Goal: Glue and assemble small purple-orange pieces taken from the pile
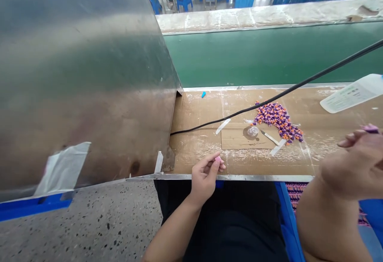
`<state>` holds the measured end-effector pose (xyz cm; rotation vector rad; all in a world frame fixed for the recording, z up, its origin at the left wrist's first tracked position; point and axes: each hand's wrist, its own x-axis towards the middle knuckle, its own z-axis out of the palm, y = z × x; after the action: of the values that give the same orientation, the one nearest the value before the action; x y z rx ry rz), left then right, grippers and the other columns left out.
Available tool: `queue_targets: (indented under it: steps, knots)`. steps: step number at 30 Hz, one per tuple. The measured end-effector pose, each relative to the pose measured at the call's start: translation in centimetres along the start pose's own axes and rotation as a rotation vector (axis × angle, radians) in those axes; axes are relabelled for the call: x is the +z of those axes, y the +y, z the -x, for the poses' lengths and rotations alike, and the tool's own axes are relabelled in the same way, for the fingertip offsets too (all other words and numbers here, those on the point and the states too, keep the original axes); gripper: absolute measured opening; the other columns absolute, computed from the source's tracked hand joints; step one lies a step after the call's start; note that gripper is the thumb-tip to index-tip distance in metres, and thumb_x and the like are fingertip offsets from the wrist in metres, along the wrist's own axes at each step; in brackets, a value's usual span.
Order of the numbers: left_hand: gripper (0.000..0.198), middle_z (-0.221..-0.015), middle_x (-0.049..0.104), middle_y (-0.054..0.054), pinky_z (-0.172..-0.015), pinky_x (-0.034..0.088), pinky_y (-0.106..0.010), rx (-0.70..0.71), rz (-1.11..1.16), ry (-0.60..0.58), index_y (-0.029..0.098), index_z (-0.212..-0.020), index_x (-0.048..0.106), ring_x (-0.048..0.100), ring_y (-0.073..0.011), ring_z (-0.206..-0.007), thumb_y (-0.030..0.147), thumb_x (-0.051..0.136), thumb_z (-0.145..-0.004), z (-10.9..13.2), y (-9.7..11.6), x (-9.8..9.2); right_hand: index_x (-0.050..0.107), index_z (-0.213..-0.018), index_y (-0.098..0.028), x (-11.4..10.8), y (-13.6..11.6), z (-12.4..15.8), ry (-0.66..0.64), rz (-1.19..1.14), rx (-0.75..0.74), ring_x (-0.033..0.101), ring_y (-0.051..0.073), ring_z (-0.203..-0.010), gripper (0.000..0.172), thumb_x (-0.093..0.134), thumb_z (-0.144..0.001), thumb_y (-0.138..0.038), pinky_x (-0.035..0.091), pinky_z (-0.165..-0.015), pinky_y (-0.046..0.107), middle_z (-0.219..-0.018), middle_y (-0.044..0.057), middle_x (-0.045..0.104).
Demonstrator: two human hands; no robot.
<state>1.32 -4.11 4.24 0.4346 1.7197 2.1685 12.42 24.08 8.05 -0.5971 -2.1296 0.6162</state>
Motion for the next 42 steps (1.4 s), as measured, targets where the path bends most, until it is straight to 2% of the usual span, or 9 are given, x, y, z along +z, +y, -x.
queue_targets:
  steps: [6,10,15,20,23,27,32,36,42]
  knots:
    - [0.048,-0.082,0.081,-0.009,-0.066,0.067,-0.025,-0.131,0.116,-0.002,0.016,-0.114,0.082,0.078,-0.0175,-0.07,0.053,0.089,-0.084,-1.5,-1.7,1.8,0.074,-0.1,-0.025,2.8,-2.9,3.1,-0.068,-0.138,0.1,0.076,0.025,-0.076,0.021,0.077,-0.089,-0.042,0.068,-0.067,0.037,-0.087,0.007,0.078]
    - [0.048,-0.08,0.081,-0.011,-0.063,0.067,-0.027,-0.219,0.122,0.017,0.013,-0.098,0.081,0.079,-0.02,-0.067,0.056,0.091,-0.08,-1.8,-2.2,2.3,0.073,-0.093,-0.024,5.6,-5.3,5.3,-0.113,-0.314,0.177,0.076,0.021,-0.068,0.012,0.072,-0.095,-0.036,0.069,-0.067,0.033,-0.082,0.005,0.078]
    - [0.051,-0.085,0.082,-0.013,-0.069,0.069,-0.032,-0.192,0.057,0.096,0.014,-0.101,0.084,0.079,-0.0218,-0.071,0.06,0.089,-0.079,-2.2,-2.9,2.5,0.073,-0.091,-0.025,7.5,-7.6,7.8,-0.228,-0.585,0.245,0.079,0.021,-0.072,0.011,0.073,-0.097,-0.034,0.07,-0.065,0.031,-0.085,0.005,0.08]
    - [0.043,-0.094,0.081,-0.011,-0.074,0.067,-0.028,-0.073,-0.059,0.124,0.019,-0.108,0.086,0.076,-0.0164,-0.073,0.057,0.085,-0.086,-2.2,-3.2,2.4,0.073,-0.092,-0.026,8.7,-8.2,8.8,-0.141,-0.687,0.293,0.08,0.022,-0.076,0.009,0.074,-0.098,-0.033,0.07,-0.065,0.031,-0.088,0.006,0.08]
    - [0.032,-0.1,0.078,-0.01,-0.068,0.062,-0.023,0.048,-0.181,0.092,0.023,-0.11,0.086,0.072,-0.0129,-0.073,0.049,0.078,-0.095,-2.1,-3.0,2.3,0.073,-0.093,-0.026,9.2,-8.1,9.1,-0.127,-0.689,0.283,0.081,0.024,-0.081,0.009,0.072,-0.098,-0.032,0.07,-0.067,0.034,-0.092,0.007,0.08]
    - [0.034,-0.101,0.078,-0.01,-0.079,0.065,-0.028,0.078,-0.228,0.107,0.022,-0.121,0.083,0.076,-0.0179,-0.087,0.045,0.076,-0.097,-1.7,-2.8,2.7,0.073,-0.092,-0.026,9.4,-8.0,9.5,-0.158,-0.679,0.284,0.081,0.023,-0.081,0.009,0.072,-0.098,-0.033,0.071,-0.068,0.034,-0.092,0.007,0.08]
    - [0.017,-0.095,0.08,-0.009,-0.084,0.065,-0.032,0.165,-0.235,0.128,0.021,-0.1,0.085,0.078,-0.0196,-0.088,0.037,0.08,-0.096,-1.5,-2.9,2.9,0.072,-0.093,-0.026,9.3,-8.2,9.6,-0.16,-0.758,0.311,0.08,0.02,-0.076,0.011,0.072,-0.1,-0.034,0.071,-0.066,0.031,-0.092,0.005,0.079]
    - [0.012,-0.098,0.079,-0.008,-0.082,0.065,-0.03,0.286,-0.298,0.113,0.024,-0.099,0.086,0.078,-0.0184,-0.09,0.033,0.078,-0.097,-1.6,-2.9,2.7,0.071,-0.092,-0.025,9.0,-8.3,9.4,-0.212,-0.834,0.398,0.078,0.018,-0.065,0.019,0.073,-0.1,-0.042,0.071,-0.06,0.03,-0.092,0.005,0.078]
    - [0.028,-0.097,0.082,-0.011,-0.09,0.067,-0.036,0.088,-0.173,0.098,0.021,-0.099,0.085,0.081,-0.0234,-0.094,0.047,0.077,-0.097,-1.7,-2.8,2.6,0.069,-0.092,-0.025,9.0,-8.7,9.7,-0.198,-0.858,0.462,0.081,0.021,-0.073,0.02,0.075,-0.099,-0.044,0.072,-0.062,0.031,-0.093,0.005,0.077]
